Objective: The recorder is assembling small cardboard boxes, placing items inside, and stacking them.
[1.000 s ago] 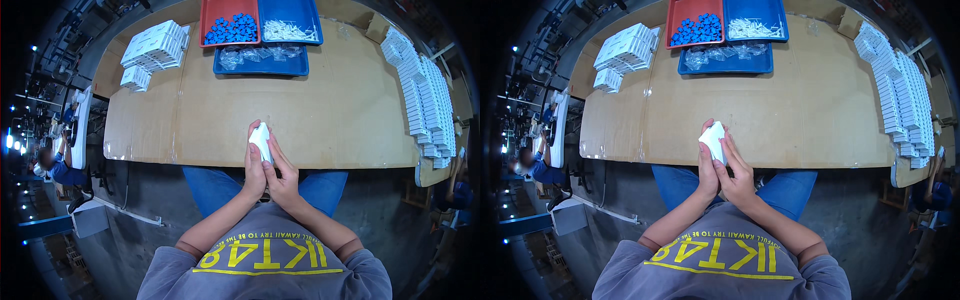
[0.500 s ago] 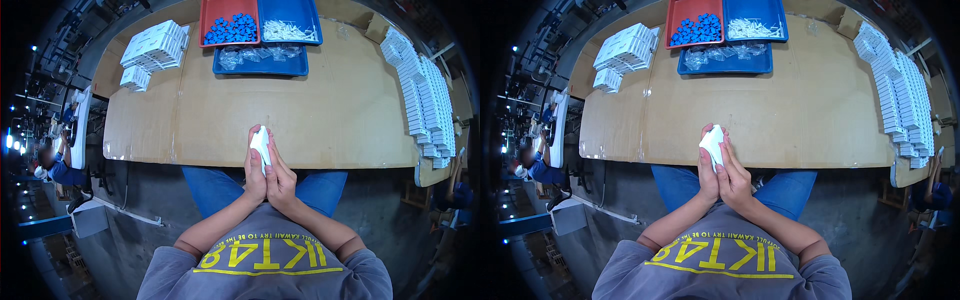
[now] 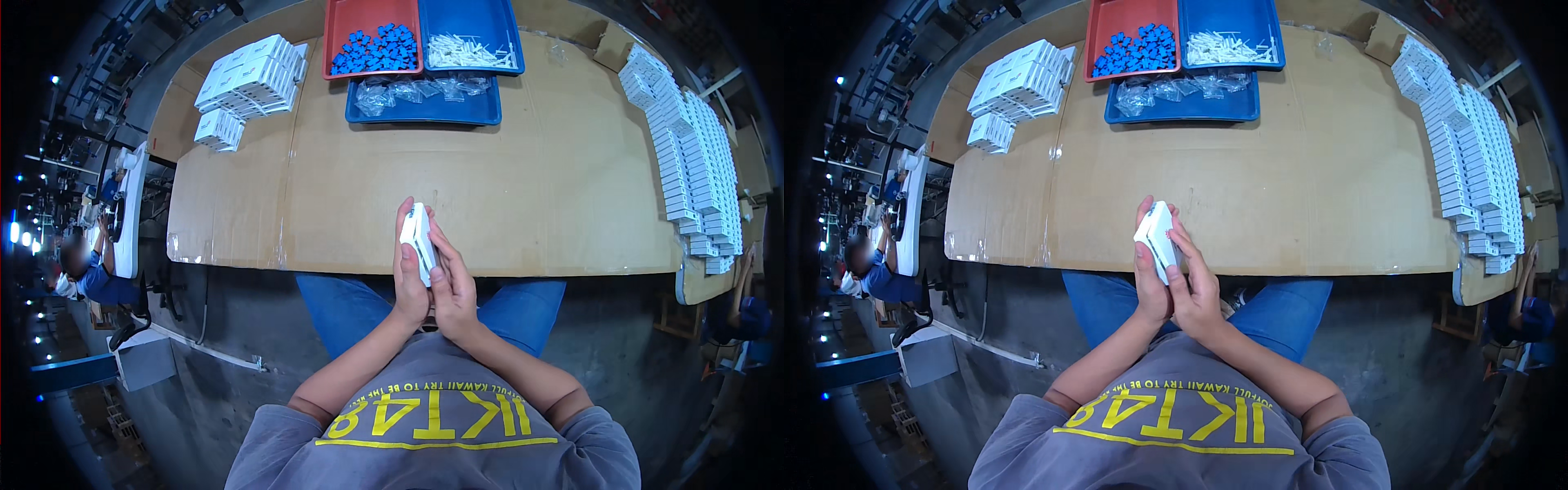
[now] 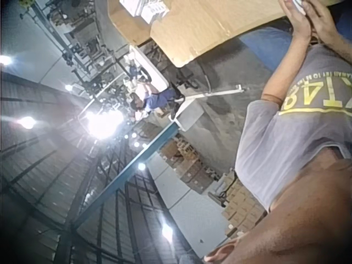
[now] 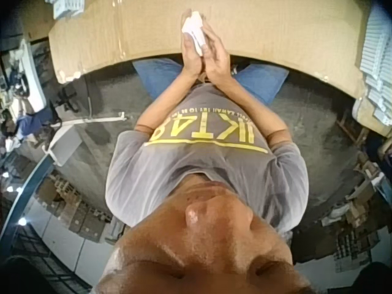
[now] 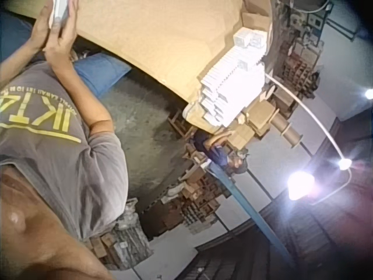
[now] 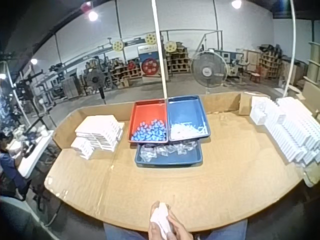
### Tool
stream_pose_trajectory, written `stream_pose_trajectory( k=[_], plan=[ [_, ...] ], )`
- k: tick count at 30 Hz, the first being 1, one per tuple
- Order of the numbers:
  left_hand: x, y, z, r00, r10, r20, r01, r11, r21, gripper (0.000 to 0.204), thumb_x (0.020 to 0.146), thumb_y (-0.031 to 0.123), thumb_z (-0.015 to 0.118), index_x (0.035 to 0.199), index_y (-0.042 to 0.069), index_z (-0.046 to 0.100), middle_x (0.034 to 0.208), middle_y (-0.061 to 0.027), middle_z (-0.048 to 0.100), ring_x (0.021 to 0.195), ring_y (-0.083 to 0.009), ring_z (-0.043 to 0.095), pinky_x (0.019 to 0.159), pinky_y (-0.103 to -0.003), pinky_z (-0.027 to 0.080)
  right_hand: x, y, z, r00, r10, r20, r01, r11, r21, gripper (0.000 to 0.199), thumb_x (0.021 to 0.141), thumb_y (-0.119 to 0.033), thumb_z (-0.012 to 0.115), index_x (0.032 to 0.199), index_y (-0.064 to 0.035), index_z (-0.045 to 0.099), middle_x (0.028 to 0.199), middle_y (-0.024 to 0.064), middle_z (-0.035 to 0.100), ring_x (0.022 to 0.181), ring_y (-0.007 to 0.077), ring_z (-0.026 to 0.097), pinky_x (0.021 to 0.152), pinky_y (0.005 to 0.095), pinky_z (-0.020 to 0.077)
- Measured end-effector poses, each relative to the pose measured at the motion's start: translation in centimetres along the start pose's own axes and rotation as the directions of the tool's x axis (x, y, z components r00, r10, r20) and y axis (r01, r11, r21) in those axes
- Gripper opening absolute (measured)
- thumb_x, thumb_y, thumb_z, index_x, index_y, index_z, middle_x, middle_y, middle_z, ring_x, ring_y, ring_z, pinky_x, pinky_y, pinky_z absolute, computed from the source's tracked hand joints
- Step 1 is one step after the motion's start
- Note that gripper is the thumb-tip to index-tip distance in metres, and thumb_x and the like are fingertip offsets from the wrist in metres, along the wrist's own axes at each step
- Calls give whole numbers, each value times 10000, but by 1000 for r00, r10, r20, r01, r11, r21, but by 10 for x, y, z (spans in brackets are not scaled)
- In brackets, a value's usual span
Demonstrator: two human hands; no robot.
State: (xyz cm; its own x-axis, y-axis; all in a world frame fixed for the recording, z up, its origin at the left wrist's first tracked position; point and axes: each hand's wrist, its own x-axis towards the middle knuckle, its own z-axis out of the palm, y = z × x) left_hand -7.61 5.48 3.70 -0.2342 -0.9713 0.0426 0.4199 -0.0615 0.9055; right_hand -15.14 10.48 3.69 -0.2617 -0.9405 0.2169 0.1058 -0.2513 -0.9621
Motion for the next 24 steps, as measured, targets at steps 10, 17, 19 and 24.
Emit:
stream_pose_trajectory(
  k=[10,17,19,24],
  plan=[
    [1,3,-14,985,82,154,-133,924,359,1053,955,643,524,1678,13,88,1625,-242,348,1466,-335,395,1216,-449,305,26,-19,-27,803,582,124,-591,757,278,503,1078,-258,618,1501,-14,497,1398,146,618,1277,181,606,1073,315,472],
    [3,-19,-21,953,293,83,-289,784,549,1005,963,752,476,1559,-44,336,1360,-197,501,1224,-273,543,1054,-409,447,17,-17,-9,871,483,87,-486,823,293,508,1059,-107,594,1518,52,444,1486,219,564,1364,232,570,1137,350,450],
    [3,-19,-19,940,330,83,-318,767,557,1002,966,767,454,1530,-57,369,1346,-196,507,1215,-268,546,1048,-408,450,18,-22,-7,849,524,73,-518,797,311,508,1075,-120,584,1524,67,440,1483,210,572,1337,225,592,1108,338,478],
    [0,-23,-20,930,365,38,-333,797,503,936,992,733,385,1456,-77,443,1305,-194,530,1185,-258,561,1036,-399,456,7,-18,-5,901,429,67,-434,880,192,534,1100,-164,570,1559,67,426,1476,193,591,1287,173,601,1058,292,491]
  ],
)
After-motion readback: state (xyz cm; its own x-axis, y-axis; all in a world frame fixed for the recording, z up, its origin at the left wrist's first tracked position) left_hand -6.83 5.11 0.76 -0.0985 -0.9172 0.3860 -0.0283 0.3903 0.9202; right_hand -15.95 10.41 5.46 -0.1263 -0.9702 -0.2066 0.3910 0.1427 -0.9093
